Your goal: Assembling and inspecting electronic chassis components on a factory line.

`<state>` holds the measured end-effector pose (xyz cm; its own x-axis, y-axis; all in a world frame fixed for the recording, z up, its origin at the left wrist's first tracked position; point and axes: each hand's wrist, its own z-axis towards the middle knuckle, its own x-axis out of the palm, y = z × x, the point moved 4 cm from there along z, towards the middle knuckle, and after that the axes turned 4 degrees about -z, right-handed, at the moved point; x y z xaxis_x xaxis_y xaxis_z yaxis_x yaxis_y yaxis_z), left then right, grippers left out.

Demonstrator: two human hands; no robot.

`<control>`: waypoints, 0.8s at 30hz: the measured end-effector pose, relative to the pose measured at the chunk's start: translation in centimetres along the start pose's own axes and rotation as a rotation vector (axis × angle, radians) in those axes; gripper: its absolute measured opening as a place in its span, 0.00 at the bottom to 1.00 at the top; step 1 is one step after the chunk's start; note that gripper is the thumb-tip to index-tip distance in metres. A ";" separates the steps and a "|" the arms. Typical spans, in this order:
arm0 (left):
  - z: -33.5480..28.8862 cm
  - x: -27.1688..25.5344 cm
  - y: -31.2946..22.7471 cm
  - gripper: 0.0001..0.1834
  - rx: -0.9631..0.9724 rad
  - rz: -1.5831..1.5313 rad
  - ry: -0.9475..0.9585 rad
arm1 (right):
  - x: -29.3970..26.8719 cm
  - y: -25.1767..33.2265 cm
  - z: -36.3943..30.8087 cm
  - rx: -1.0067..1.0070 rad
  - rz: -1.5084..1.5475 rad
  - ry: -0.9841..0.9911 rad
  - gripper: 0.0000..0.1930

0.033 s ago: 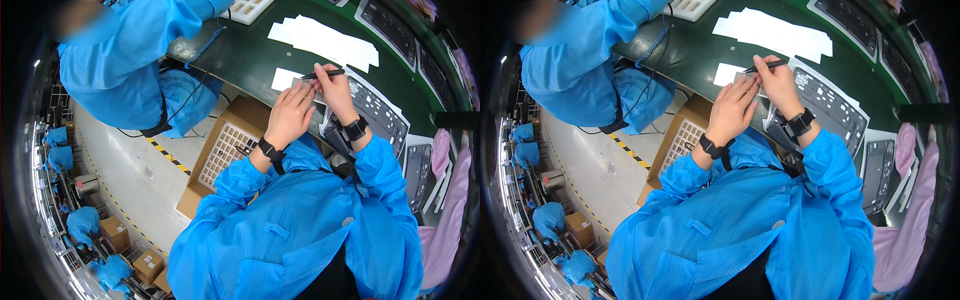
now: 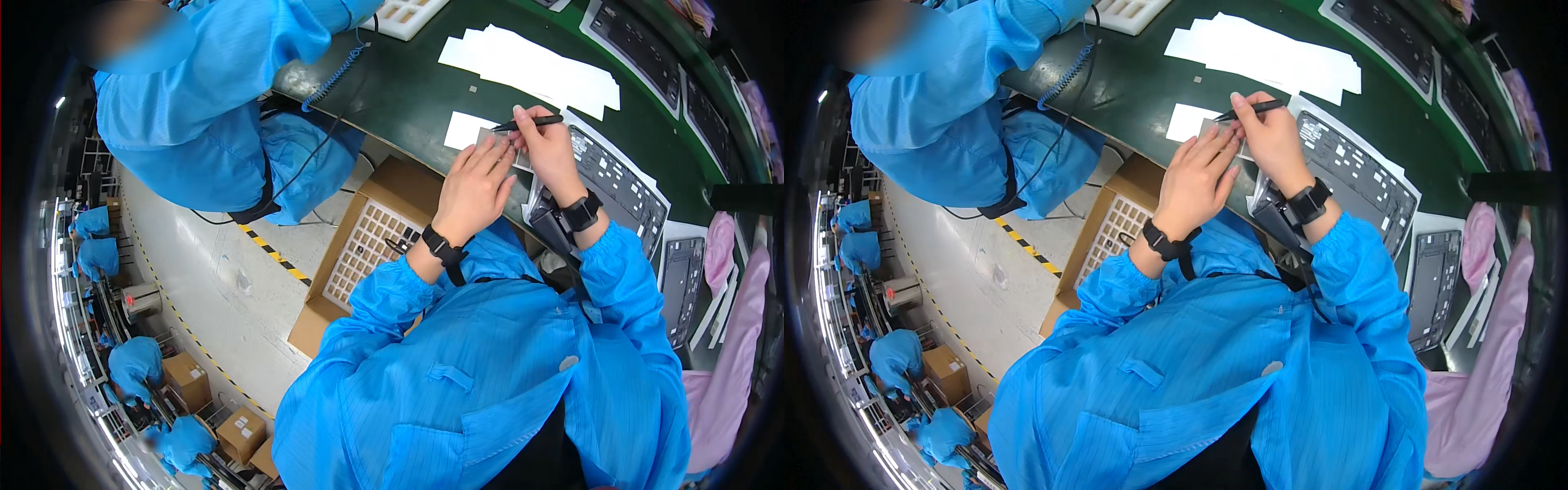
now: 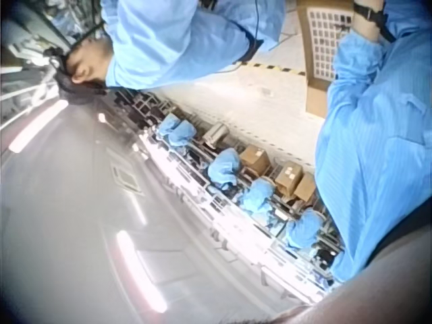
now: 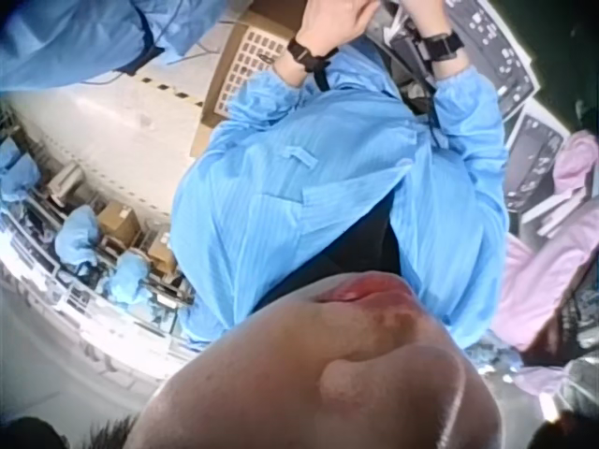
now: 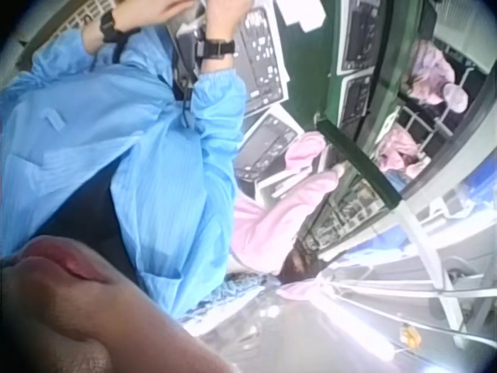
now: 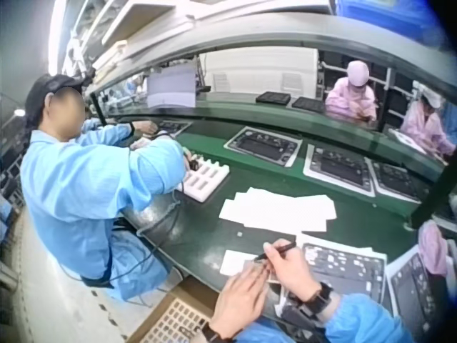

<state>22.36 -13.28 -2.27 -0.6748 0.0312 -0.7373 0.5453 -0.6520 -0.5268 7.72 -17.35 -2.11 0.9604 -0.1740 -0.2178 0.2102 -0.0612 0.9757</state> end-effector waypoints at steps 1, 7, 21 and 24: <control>0.0 -0.1 -0.1 0.22 0.008 -0.002 -0.006 | 0.0 0.0 0.0 -0.013 -0.035 0.007 0.18; 0.3 -0.3 0.0 0.24 0.049 -0.012 -0.011 | 0.3 0.2 -0.3 -0.019 -0.062 -0.007 0.17; 0.0 0.0 0.4 0.23 0.055 0.017 -0.025 | 0.4 0.1 -0.3 -0.046 -0.075 0.005 0.16; 0.0 0.0 0.3 0.23 0.058 0.028 -0.026 | 0.6 0.6 -0.4 -0.075 0.062 -0.031 0.15</control>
<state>22.51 -13.53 -2.44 -0.6729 -0.0065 -0.7397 0.5349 -0.6951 -0.4804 8.49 -17.09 -1.61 0.9660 -0.2057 -0.1564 0.1648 0.0240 0.9860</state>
